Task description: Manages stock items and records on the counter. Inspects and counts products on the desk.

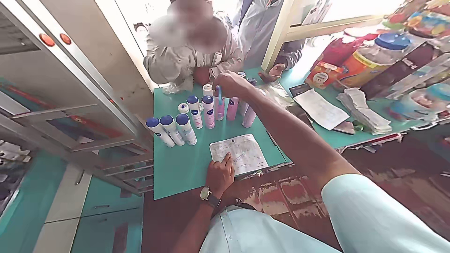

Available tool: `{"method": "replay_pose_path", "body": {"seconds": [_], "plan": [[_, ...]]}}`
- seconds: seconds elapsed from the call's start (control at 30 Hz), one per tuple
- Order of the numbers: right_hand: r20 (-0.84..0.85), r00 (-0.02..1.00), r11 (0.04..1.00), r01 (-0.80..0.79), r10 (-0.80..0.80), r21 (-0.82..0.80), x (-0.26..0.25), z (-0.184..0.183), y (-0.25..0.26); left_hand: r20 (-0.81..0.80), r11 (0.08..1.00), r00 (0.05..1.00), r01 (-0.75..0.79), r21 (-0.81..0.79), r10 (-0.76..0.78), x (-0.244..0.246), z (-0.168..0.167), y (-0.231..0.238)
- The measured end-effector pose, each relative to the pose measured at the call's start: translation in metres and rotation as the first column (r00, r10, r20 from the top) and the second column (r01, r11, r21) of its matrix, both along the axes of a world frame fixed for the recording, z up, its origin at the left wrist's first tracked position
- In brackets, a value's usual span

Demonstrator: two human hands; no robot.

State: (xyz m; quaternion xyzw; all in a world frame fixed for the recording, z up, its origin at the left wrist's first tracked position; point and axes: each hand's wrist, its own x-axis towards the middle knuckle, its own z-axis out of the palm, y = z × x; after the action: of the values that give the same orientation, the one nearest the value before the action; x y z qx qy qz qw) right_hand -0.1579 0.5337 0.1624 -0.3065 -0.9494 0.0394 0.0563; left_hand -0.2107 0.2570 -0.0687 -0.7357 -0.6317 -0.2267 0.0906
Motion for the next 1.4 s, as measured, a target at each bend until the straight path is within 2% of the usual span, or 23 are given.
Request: {"method": "replay_pose_path", "body": {"seconds": [0.07, 0.13, 0.27, 0.33, 0.7, 0.77, 0.83, 0.93, 1.03, 1.17, 1.3, 1.4], "plan": [[0.002, 0.988, 0.984, -0.156, 0.156, -0.082, 0.006, 0.012, 0.004, 0.005, 1.0, 1.0, -0.001, -0.004, 0.001, 0.0, 0.0, 0.0], [0.027, 0.972, 0.967, -0.231, 0.235, -0.109, 0.009, 0.015, 0.01, 0.007, 1.0, 1.0, -0.001, -0.003, 0.001, 0.0, 0.0, 0.0], [0.102, 0.99, 0.994, -0.092, 0.098, -0.06, 0.007, 0.015, -0.002, 0.009, 1.0, 1.0, 0.002, 0.005, -0.002, 0.0, 0.0, 0.0], [0.103, 0.992, 0.997, -0.072, 0.075, -0.034, 0.006, 0.014, -0.005, 0.008, 1.0, 1.0, -0.001, -0.002, 0.001, 0.0, 0.001, 0.0], [0.002, 0.964, 0.952, -0.263, 0.267, -0.155, 0.018, 0.02, -0.019, 0.019, 1.0, 1.0, 0.001, 0.012, -0.001, 0.0, 0.0, 0.001], [-0.038, 0.976, 0.966, -0.218, 0.215, -0.139, 0.026, 0.027, -0.014, 0.022, 1.0, 1.0, 0.004, 0.009, -0.004, 0.0, -0.001, 0.001], [-0.066, 0.996, 0.996, -0.057, 0.053, -0.062, 0.036, 0.03, -0.003, 0.025, 1.0, 1.0, 0.002, -0.001, -0.002, 0.001, 0.0, 0.001], [0.038, 0.972, 0.972, 0.23, -0.232, 0.041, 0.042, 0.031, -0.001, 0.029, 1.0, 1.0, -0.006, -0.016, 0.007, 0.001, 0.0, 0.0], [0.11, 0.934, 0.941, 0.334, -0.339, 0.056, 0.039, 0.026, -0.008, 0.028, 1.0, 1.0, 0.005, -0.002, -0.005, 0.0, 0.001, 0.001], [0.161, 0.95, 0.963, 0.257, -0.268, 0.081, 0.036, 0.022, -0.01, 0.037, 1.0, 0.999, 0.013, -0.014, -0.012, 0.0, -0.001, 0.001], [0.091, 0.996, 0.999, 0.028, -0.026, -0.016, 0.041, 0.021, -0.006, 0.027, 1.0, 1.0, 0.005, -0.012, -0.004, 0.0, 0.0, 0.001], [0.096, 0.993, 0.997, -0.065, 0.069, -0.045, 0.04, 0.015, -0.004, 0.02, 1.0, 1.0, -0.002, -0.014, 0.002, 0.001, 0.0, 0.001]]}}
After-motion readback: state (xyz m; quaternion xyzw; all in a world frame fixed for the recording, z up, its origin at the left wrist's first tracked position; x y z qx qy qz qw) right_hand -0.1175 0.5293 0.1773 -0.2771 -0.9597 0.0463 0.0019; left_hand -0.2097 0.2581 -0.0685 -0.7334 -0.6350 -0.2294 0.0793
